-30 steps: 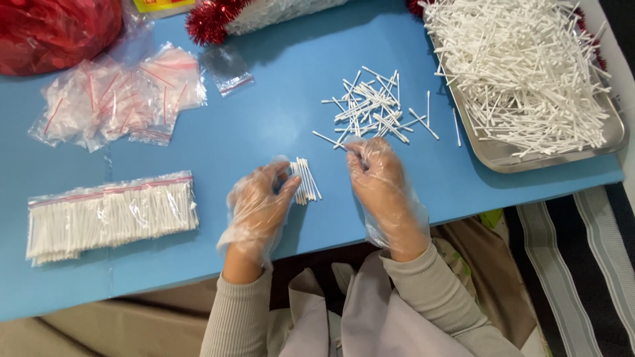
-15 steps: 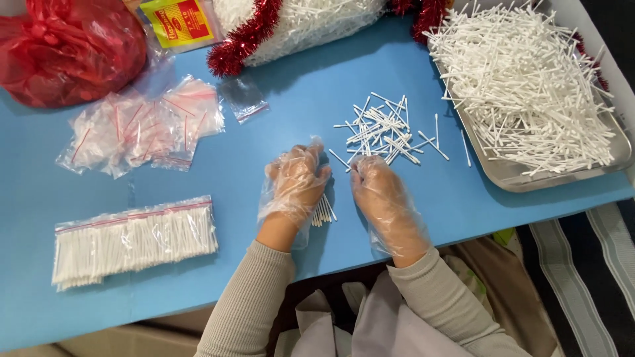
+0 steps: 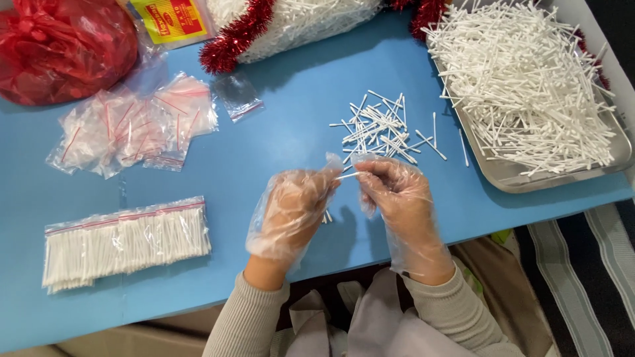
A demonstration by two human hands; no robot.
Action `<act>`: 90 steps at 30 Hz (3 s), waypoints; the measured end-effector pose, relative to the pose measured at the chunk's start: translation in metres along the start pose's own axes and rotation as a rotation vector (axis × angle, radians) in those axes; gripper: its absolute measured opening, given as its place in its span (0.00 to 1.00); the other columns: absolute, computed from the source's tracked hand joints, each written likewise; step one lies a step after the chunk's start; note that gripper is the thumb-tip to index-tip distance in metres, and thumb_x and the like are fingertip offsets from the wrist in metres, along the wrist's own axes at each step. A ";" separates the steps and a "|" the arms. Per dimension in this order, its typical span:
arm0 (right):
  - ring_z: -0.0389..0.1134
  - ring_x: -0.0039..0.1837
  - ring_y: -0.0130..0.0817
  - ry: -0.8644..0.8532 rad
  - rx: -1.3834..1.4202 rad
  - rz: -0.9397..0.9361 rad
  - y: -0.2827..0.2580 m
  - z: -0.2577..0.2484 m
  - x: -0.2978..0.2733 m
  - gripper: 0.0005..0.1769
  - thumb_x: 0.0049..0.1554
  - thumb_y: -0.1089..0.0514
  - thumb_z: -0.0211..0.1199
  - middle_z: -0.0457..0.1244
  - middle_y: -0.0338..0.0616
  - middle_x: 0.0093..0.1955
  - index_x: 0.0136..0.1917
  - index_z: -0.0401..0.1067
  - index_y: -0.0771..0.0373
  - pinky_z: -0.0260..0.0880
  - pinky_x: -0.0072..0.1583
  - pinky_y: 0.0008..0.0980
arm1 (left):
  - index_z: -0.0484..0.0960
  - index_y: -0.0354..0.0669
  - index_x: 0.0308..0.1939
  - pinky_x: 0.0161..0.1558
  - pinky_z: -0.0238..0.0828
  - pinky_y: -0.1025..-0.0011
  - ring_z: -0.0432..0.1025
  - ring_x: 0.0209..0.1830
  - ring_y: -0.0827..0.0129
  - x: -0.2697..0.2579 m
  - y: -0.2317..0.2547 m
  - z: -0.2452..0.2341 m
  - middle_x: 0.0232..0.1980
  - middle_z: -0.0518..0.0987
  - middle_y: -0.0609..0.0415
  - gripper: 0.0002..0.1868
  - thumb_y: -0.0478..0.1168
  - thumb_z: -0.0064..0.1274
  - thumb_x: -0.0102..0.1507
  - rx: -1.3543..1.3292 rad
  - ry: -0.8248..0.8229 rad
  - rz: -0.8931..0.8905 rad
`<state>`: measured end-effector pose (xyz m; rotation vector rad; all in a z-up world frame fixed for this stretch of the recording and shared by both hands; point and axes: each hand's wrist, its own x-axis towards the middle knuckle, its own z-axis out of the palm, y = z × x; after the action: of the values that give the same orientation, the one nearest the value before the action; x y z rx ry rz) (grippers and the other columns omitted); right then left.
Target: Arranging cotton swabs into neat rows on a flat surface, likely for counting or packaging.
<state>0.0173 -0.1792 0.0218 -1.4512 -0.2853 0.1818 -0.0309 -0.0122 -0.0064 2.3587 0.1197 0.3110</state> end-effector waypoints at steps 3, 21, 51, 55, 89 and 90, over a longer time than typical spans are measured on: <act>0.64 0.28 0.29 -0.053 0.195 -0.004 0.000 0.001 -0.005 0.08 0.58 0.71 0.63 0.65 0.49 0.31 0.52 0.76 0.74 0.67 0.29 0.25 | 0.86 0.40 0.37 0.34 0.75 0.58 0.79 0.33 0.51 -0.012 0.010 -0.006 0.30 0.84 0.48 0.10 0.38 0.49 0.67 -0.081 0.000 0.008; 0.58 0.28 0.27 -0.140 -0.005 0.480 -0.013 0.016 -0.017 0.12 0.61 0.62 0.62 0.61 0.41 0.25 0.35 0.75 0.64 0.61 0.33 0.24 | 0.81 0.41 0.53 0.31 0.72 0.62 0.73 0.24 0.60 -0.086 0.024 -0.007 0.30 0.81 0.50 0.16 0.46 0.46 0.71 0.025 0.147 0.077; 0.71 0.56 0.53 -0.017 -0.891 -0.227 0.032 -0.030 0.018 0.08 0.61 0.59 0.62 0.70 0.53 0.48 0.52 0.81 0.57 0.72 0.58 0.48 | 0.84 0.65 0.52 0.64 0.60 0.49 0.72 0.61 0.61 -0.029 0.041 0.001 0.51 0.82 0.62 0.21 0.66 0.55 0.61 0.468 -0.010 -0.374; 0.71 0.54 0.47 -0.030 -1.103 -0.239 0.036 -0.026 0.028 0.05 0.62 0.60 0.64 0.68 0.48 0.48 0.51 0.80 0.58 0.73 0.57 0.45 | 0.85 0.59 0.47 0.64 0.57 0.45 0.72 0.59 0.59 0.001 0.036 0.035 0.48 0.82 0.58 0.19 0.62 0.54 0.63 0.564 0.002 -0.266; 0.68 0.44 0.43 -0.130 -0.719 -0.829 0.055 -0.011 0.002 0.04 0.57 0.61 0.70 0.64 0.38 0.39 0.39 0.78 0.57 0.72 0.44 0.36 | 0.78 0.50 0.44 0.64 0.61 0.48 0.73 0.54 0.57 -0.056 0.038 0.001 0.43 0.77 0.54 0.13 0.50 0.42 0.72 0.648 0.083 -0.219; 0.68 0.44 0.43 -0.131 -0.721 -0.830 0.054 -0.009 -0.001 0.04 0.57 0.61 0.70 0.64 0.38 0.39 0.39 0.78 0.57 0.72 0.44 0.36 | 0.78 0.50 0.44 0.64 0.61 0.48 0.73 0.54 0.57 -0.058 0.037 0.000 0.43 0.77 0.54 0.13 0.50 0.42 0.72 0.646 0.084 -0.219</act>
<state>0.0214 -0.1820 -0.0332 -1.8939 -1.1130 -0.5574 -0.0870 -0.0485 0.0082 2.9303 0.5916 0.2939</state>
